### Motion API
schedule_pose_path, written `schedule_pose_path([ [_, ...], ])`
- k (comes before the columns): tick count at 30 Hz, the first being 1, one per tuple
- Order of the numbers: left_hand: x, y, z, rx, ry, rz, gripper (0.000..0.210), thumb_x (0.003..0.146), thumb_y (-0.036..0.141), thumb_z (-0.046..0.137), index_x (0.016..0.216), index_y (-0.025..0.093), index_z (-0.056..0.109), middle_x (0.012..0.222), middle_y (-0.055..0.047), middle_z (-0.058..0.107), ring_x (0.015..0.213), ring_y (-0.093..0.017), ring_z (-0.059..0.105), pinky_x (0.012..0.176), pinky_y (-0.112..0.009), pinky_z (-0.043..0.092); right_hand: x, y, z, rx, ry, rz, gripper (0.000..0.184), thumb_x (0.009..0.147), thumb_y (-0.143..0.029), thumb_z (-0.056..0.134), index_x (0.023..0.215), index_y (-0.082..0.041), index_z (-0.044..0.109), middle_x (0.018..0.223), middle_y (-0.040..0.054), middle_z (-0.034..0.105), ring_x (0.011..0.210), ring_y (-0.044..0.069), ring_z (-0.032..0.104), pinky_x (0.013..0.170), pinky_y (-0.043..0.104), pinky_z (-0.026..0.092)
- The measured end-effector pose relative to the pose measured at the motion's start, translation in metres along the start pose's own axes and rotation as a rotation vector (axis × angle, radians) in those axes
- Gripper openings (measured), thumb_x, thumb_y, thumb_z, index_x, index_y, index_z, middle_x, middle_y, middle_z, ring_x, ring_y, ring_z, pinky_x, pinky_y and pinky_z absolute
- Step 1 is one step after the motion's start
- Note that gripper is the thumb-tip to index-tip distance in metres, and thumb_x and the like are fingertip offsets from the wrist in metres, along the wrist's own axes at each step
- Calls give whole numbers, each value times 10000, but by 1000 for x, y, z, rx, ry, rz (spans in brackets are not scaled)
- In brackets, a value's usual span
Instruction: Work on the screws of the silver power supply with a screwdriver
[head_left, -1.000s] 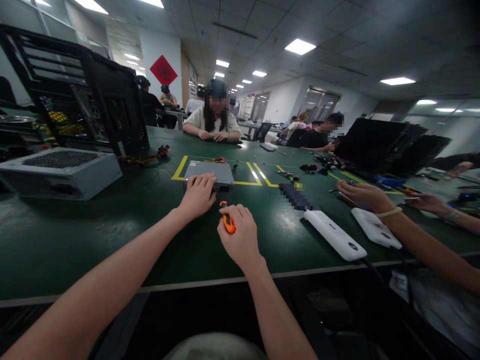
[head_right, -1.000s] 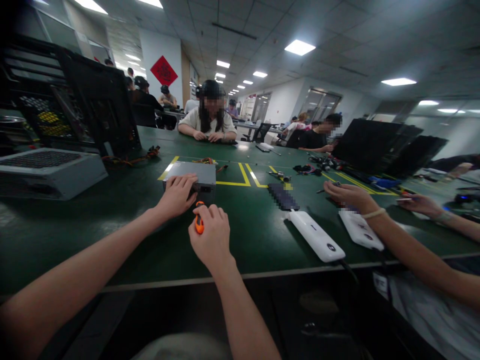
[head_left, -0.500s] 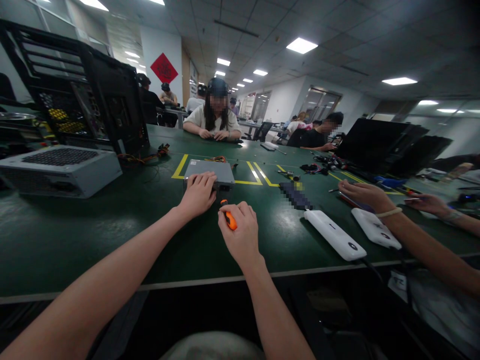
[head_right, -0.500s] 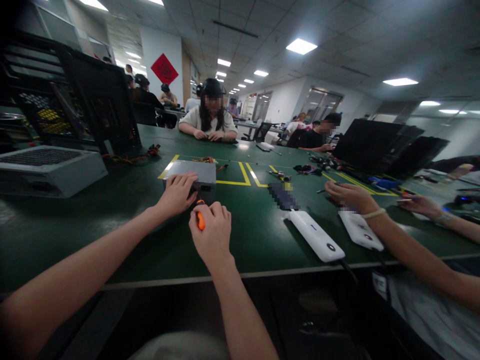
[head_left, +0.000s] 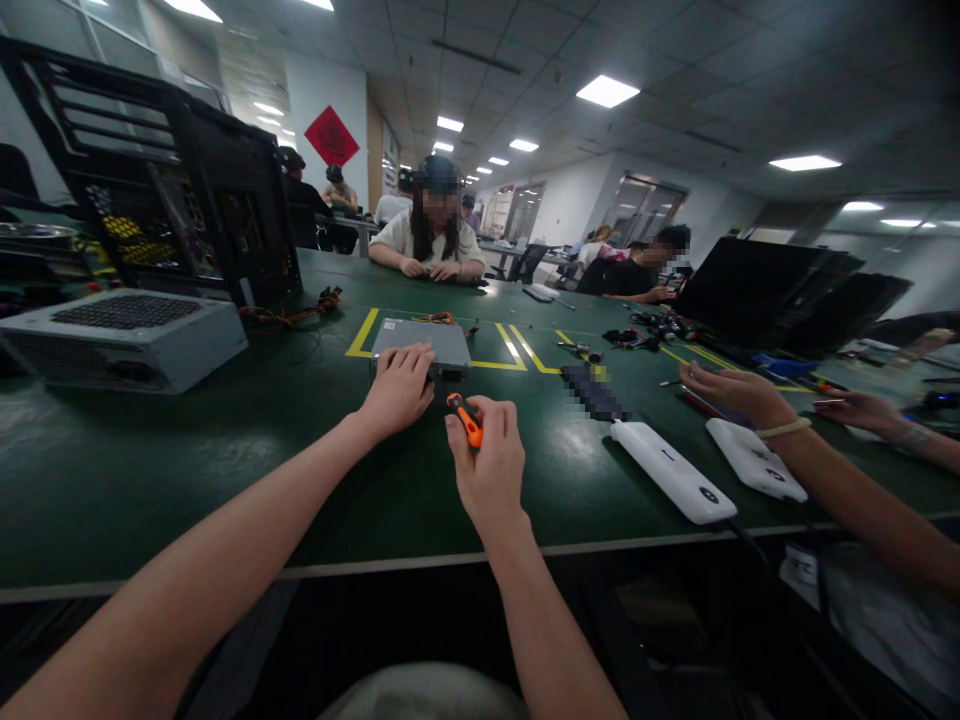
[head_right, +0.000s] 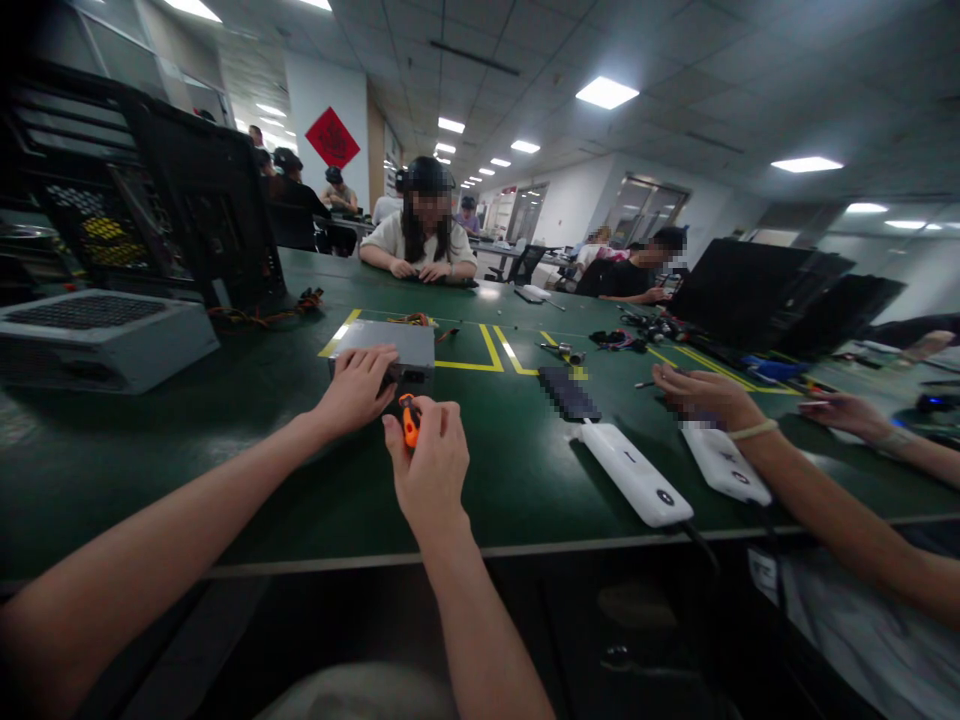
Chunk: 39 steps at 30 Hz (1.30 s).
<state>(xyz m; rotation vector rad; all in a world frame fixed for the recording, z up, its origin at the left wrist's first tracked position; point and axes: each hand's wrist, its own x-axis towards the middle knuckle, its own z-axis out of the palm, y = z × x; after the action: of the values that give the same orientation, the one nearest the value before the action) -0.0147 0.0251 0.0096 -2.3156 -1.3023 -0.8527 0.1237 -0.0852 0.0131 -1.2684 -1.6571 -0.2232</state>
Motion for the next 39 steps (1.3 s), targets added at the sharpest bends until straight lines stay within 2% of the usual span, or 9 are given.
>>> schedule_pose_path([
  [3, 0, 0, -1, 4, 0, -1, 391, 824, 226, 414, 1201, 134, 461, 1309, -132, 483, 1213, -257, 413, 994, -417, 260, -1, 0, 1, 63, 59, -13, 230, 888, -347, 434, 1025, -163, 458, 898, 71, 511, 770, 163, 532, 650, 299, 469],
  [7, 0, 0, -1, 6, -7, -5, 387, 827, 227, 412, 1201, 140, 461, 1317, -130, 477, 1222, -255, 403, 1001, -419, 253, -1, -1, 3, 59, 88, -133, 130, 887, -174, 393, 994, -177, 467, 984, 105, 541, 924, 185, 526, 789, 352, 469],
  [13, 1, 0, 0, -29, -12, -16, 388, 824, 224, 421, 1202, 145, 460, 1318, -132, 476, 1227, -255, 398, 1009, -426, 244, 2, -3, 2, -33, 11, -168, 180, 884, -190, 424, 1044, -176, 506, 1017, 101, 601, 921, 197, 531, 807, 353, 461],
  [17, 0, -1, 1, -16, -3, -14, 382, 824, 220, 420, 1198, 149, 460, 1314, -126, 479, 1223, -248, 405, 1012, -416, 245, 4, -6, 1, -58, -41, -223, 231, 841, -86, 420, 1033, -160, 524, 974, 83, 620, 912, 193, 517, 817, 336, 453],
  [23, 1, -1, 0, -32, 5, -8, 375, 830, 233, 418, 1190, 138, 467, 1302, -133, 491, 1218, -248, 408, 1004, -412, 252, 11, -9, -3, -77, -86, -178, 198, 876, -198, 447, 1064, -165, 501, 1016, 86, 614, 910, 203, 537, 815, 345, 463],
  [29, 3, 0, -1, -55, 9, -53, 345, 844, 252, 398, 1158, 147, 497, 1287, -122, 509, 1179, -249, 442, 983, -410, 268, 13, -12, -4, -28, -158, -221, 267, 830, -88, 399, 1081, -150, 464, 1068, 117, 548, 991, 202, 523, 845, 356, 467],
  [31, 3, 1, -2, -69, 9, -72, 338, 850, 258, 389, 1148, 149, 505, 1273, -120, 520, 1169, -249, 448, 984, -410, 266, 11, -12, -4, -34, -134, -182, 249, 841, -128, 409, 1086, -146, 449, 1076, 125, 534, 981, 207, 535, 815, 356, 484],
  [35, 5, 1, -3, -71, 19, -89, 323, 860, 268, 375, 1127, 152, 516, 1249, -115, 536, 1145, -253, 459, 971, -411, 274, 6, -9, -4, -110, -160, -61, 196, 890, -224, 380, 1057, -151, 451, 987, 101, 562, 786, 184, 589, 615, 305, 503],
  [39, 5, 1, -2, -79, 25, -101, 322, 854, 279, 390, 1125, 159, 517, 1225, -114, 547, 1115, -267, 467, 944, -420, 287, 3, -6, -7, -118, -242, -184, 206, 846, -99, 373, 1019, -159, 468, 962, 84, 588, 800, 181, 569, 677, 315, 489],
])
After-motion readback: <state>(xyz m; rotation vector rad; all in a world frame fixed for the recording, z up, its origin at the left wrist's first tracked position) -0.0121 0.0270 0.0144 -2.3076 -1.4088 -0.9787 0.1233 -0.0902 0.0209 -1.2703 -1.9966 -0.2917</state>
